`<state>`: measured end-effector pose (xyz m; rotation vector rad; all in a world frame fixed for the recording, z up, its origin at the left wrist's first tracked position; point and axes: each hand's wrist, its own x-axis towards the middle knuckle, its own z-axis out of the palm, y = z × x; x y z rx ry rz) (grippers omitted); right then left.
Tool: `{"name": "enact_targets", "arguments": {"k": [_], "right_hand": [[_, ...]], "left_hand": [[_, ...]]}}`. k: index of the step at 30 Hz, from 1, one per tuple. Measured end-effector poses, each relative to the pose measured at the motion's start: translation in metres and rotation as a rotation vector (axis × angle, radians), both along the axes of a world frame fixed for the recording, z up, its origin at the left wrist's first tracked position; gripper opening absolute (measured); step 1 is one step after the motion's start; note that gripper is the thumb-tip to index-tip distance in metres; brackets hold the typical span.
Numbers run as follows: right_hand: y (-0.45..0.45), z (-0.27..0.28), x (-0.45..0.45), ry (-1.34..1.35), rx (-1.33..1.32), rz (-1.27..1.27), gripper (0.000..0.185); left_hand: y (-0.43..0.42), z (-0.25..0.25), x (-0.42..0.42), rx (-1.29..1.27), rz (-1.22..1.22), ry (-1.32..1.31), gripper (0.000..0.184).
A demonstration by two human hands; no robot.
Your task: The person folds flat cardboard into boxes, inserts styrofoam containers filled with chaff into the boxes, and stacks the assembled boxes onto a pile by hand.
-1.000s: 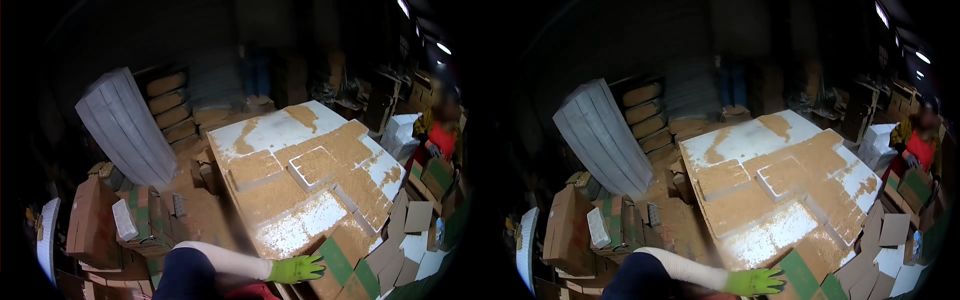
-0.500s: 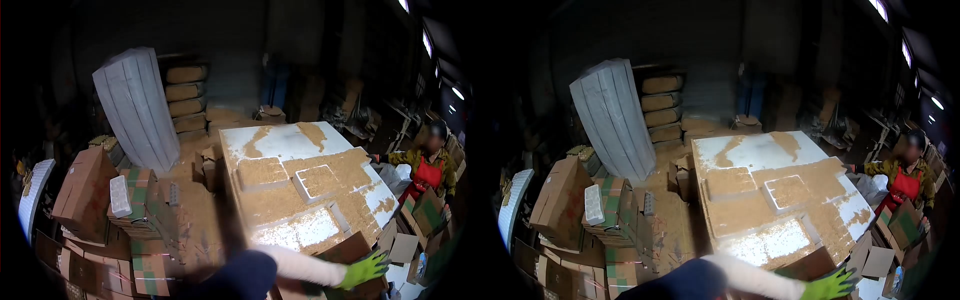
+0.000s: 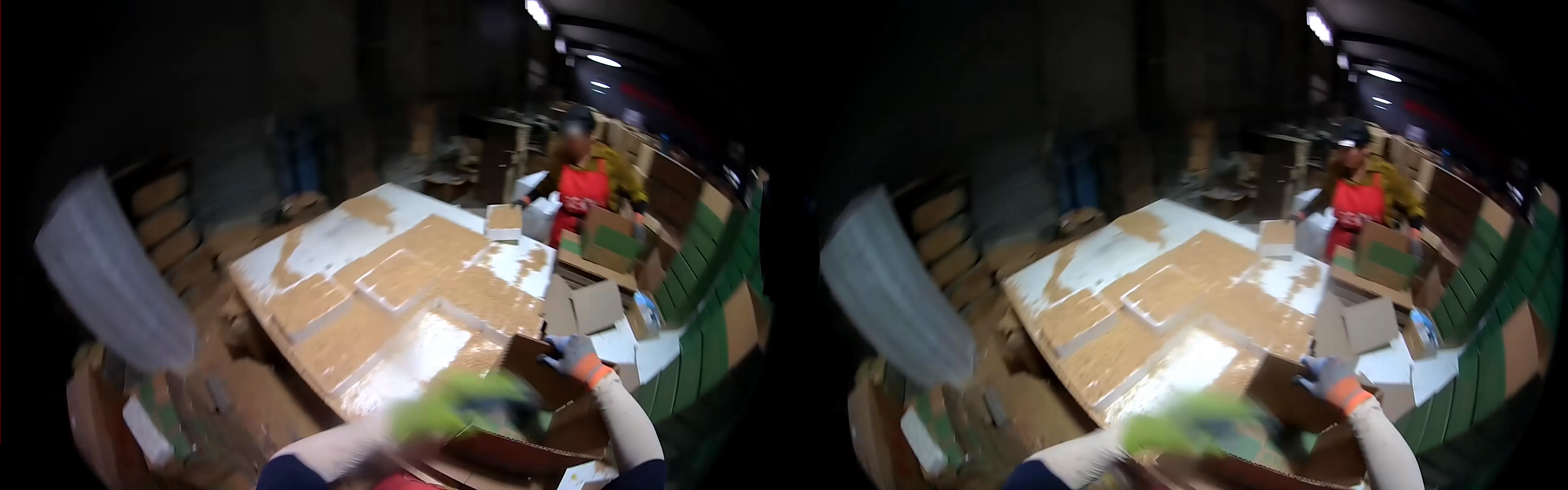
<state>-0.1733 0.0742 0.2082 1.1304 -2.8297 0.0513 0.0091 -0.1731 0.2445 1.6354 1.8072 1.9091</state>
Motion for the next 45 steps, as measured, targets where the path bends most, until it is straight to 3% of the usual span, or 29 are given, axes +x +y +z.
{"name": "enact_targets", "arguments": {"k": [1,5,8,10,11,12,14,15,17,19,20,21,22,23,24,25,26,29,30,31,32,33,35,36,38,40,42,43,45], "right_hand": [[-0.003,0.004,0.002,-0.013,0.005,0.003,0.047],[-0.023,0.001,-0.002,-0.032,0.05,-0.016,0.051],[0.02,0.036,0.029,0.149,-0.3,0.208,0.063],[0.076,0.079,0.079,0.187,-0.33,-0.083,0.078],[0.103,0.088,0.104,-0.168,-0.136,-0.293,0.08],[0.107,0.089,0.119,-0.614,-0.167,-0.053,0.095],[0.075,0.074,0.181,-0.475,0.344,0.016,0.089],[0.05,0.079,0.187,-0.681,0.287,-0.033,0.078],[0.085,-0.011,0.129,-0.644,0.146,0.202,0.076],[0.061,0.025,0.101,-0.92,0.063,-0.152,0.077],[0.07,0.0,0.094,-0.918,-0.049,-0.154,0.08],[0.069,-0.02,0.08,-0.838,0.032,-0.197,0.079],[0.063,-0.006,0.086,-0.66,-0.195,-0.023,0.075],[0.053,0.019,0.082,-0.561,-0.341,0.067,0.07],[0.064,0.017,0.05,-0.461,-0.465,0.15,0.049],[0.077,-0.007,0.004,-0.801,-1.243,0.067,0.025],[0.084,-0.018,-0.012,-0.813,-1.255,0.057,0.025],[0.092,-0.032,-0.033,-0.107,-0.086,-0.637,0.054],[0.094,-0.055,-0.012,-0.147,0.05,-0.51,0.077],[0.083,-0.105,0.042,0.593,0.243,-0.329,0.086],[0.084,-0.09,0.057,0.08,-0.232,-0.456,0.092],[0.096,-0.089,0.055,0.074,-0.209,-0.454,0.092],[0.119,-0.098,0.049,-0.087,-0.422,-0.553,0.083],[0.146,-0.076,0.03,-0.615,-0.103,-0.635,0.096],[0.15,-0.014,0.067,-1.108,-0.29,-0.715,0.103],[0.198,-0.011,0.063,-1.851,-0.554,-0.526,0.101],[0.181,0.017,0.128,-1.76,-0.963,-0.532,0.102],[0.154,0.035,0.153,-1.716,-1.138,-0.462,0.098],[0.157,-0.023,0.172,-1.401,-1.358,-0.467,0.079]], "left_hand": [[-0.02,0.009,-0.01,0.214,-0.205,-0.218,0.062],[0.003,-0.11,-0.046,-0.717,0.734,0.801,0.046],[0.014,-0.122,-0.062,-0.794,0.517,0.705,0.048],[0.01,-0.133,-0.065,-0.697,0.57,0.721,0.048],[0.006,-0.132,-0.063,-0.611,0.649,0.756,0.046],[0.007,-0.125,-0.06,-0.653,0.651,0.717,0.044],[0.022,-0.116,-0.059,-0.708,0.653,0.629,0.038],[0.03,-0.117,-0.052,-0.753,0.662,0.524,0.034],[0.026,-0.137,-0.073,-0.479,0.656,0.587,0.033],[0.023,-0.109,-0.083,-0.404,0.628,0.417,0.033],[0.021,-0.094,-0.083,-0.334,0.578,0.231,0.033],[0.029,-0.09,-0.076,-0.445,0.607,0.252,0.034],[0.036,-0.086,-0.068,-0.559,0.632,0.278,0.035],[0.045,-0.08,-0.06,-0.871,0.745,0.515,0.038],[0.05,-0.081,-0.061,-0.794,0.787,0.582,0.043],[0.05,-0.081,-0.061,-0.726,0.814,0.651,0.049],[0.051,-0.08,-0.063,-0.739,0.801,0.641,0.049],[0.054,-0.084,-0.054,-0.712,0.919,0.647,0.063],[0.054,-0.084,-0.053,-0.654,1.128,0.551,0.071],[0.056,-0.086,-0.051,-0.584,1.334,0.437,0.079],[0.057,-0.1,-0.047,-0.551,1.387,0.138,0.095],[0.063,-0.134,-0.06,-0.61,1.596,-0.019,0.102],[0.038,-0.087,-0.053,-0.622,0.921,-0.755,0.105],[0.042,-0.074,-0.05,-0.613,0.916,-0.75,0.105],[0.048,-0.059,-0.032,-0.769,0.981,-0.598,0.098],[0.051,-0.037,-0.01,-0.657,1.032,-0.376,0.096],[0.055,-0.028,0.012,-0.523,1.025,-0.08,0.089],[0.054,-0.036,0.016,-0.528,1.01,-0.087,0.089],[0.041,-0.066,0.016,-0.482,0.974,0.289,0.09]]}}
